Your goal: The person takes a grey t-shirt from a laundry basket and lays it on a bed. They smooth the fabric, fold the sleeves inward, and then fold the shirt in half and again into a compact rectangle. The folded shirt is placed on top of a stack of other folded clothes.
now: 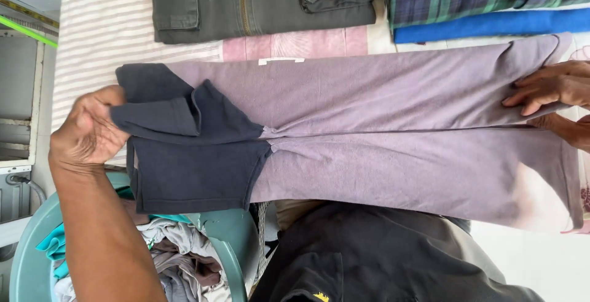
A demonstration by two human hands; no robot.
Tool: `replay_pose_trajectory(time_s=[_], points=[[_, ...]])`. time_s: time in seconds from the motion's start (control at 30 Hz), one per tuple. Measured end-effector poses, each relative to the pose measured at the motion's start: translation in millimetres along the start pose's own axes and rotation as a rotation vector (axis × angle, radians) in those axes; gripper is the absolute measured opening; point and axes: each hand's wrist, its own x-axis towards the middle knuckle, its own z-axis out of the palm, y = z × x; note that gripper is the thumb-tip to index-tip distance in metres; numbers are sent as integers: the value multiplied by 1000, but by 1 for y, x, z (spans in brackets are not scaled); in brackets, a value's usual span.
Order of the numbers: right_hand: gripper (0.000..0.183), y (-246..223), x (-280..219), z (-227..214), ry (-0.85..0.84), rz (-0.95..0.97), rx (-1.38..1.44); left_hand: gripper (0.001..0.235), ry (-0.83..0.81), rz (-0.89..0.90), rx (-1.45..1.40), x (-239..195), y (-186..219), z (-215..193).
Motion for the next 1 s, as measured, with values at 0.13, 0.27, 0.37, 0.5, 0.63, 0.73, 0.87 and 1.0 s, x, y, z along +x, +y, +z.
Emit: replay_pose_trajectory(time_s=[0.13, 0.27, 0.37, 0.5, 0.63, 0.73, 0.87, 1.0], points=[[38, -57, 28, -16, 6, 66, -191, 85, 293, -273, 548, 5, 15, 26], [47, -121, 61, -38, 46, 106, -337, 54, 364, -336, 766, 30, 24, 65], [37, -146, 88, -42, 278, 101, -386, 13, 501, -90, 1082, 41, 0, 35], [26, -136, 106, -41, 146, 31, -644, 21, 339, 328, 1559, 64, -18, 17], [19, -123, 101, -45, 107, 150, -557, 13, 270, 393, 1553, 70, -40, -5], [23, -107, 94, -45, 113, 136, -549, 17, 209, 430, 1472, 63, -42, -18], [17, -95, 81, -50, 183, 174, -608, 30, 301, 307, 1519, 48, -55, -60], [29, -93, 77, -47, 193, 163, -774, 29, 327, 312, 1667, 44, -57, -62]])
